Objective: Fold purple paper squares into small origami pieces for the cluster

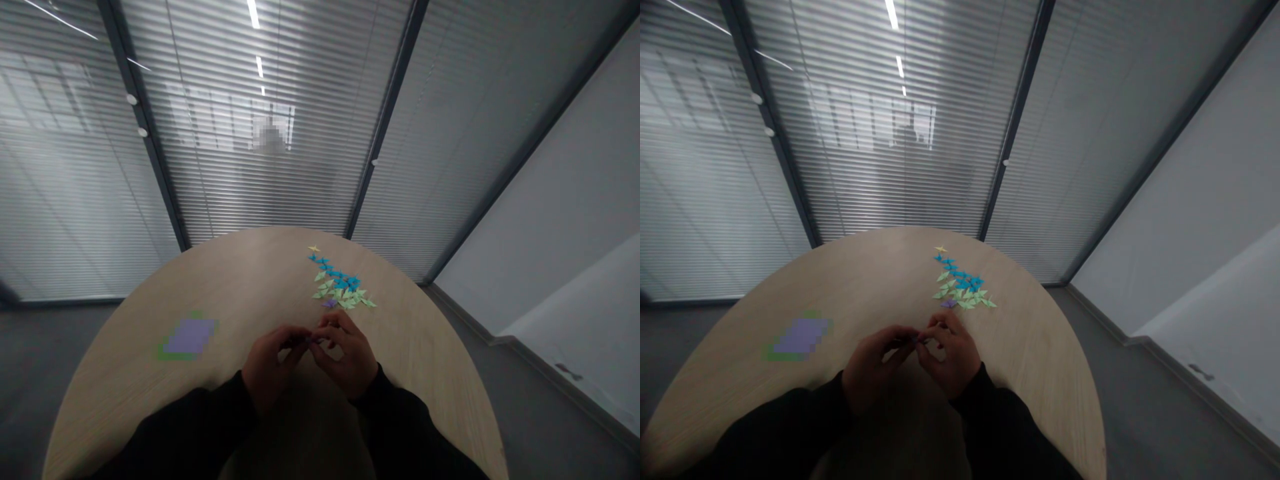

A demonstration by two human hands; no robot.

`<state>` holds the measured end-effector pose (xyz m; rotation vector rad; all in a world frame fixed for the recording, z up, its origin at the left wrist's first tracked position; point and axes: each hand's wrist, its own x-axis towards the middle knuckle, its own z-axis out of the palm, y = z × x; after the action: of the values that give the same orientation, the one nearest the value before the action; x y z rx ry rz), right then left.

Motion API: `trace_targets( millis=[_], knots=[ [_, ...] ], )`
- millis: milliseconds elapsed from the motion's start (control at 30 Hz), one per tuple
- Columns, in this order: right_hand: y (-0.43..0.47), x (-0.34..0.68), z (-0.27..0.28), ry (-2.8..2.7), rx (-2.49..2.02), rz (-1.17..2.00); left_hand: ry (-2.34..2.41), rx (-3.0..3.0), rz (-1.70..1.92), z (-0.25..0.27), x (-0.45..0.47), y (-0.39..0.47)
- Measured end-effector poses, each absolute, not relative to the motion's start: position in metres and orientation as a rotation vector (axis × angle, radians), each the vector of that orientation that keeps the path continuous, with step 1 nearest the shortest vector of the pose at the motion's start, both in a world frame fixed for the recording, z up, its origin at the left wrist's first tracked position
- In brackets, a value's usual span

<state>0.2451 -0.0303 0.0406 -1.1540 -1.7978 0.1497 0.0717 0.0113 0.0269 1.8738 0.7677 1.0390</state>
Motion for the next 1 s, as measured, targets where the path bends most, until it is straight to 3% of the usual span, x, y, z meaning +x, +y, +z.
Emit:
trace_targets(
  millis=[233, 533, 1000],
  knots=[
    [-0.03, 0.243, 0.04, -1.731, -1.189, 0.213, 0.867, 1.839, 1.021, 0.031, 0.072, 0.012],
    [-0.023, 0.251, 0.029, -1.421, -1.346, 0.634, 0.765, 1.395, 0.942, 0.026, 0.076, 0.017],
    [-0.019, 0.265, 0.037, -1.704, -1.323, 0.409, 0.83, 1.607, 1.003, 0.024, 0.078, 0.019]
  ],
)
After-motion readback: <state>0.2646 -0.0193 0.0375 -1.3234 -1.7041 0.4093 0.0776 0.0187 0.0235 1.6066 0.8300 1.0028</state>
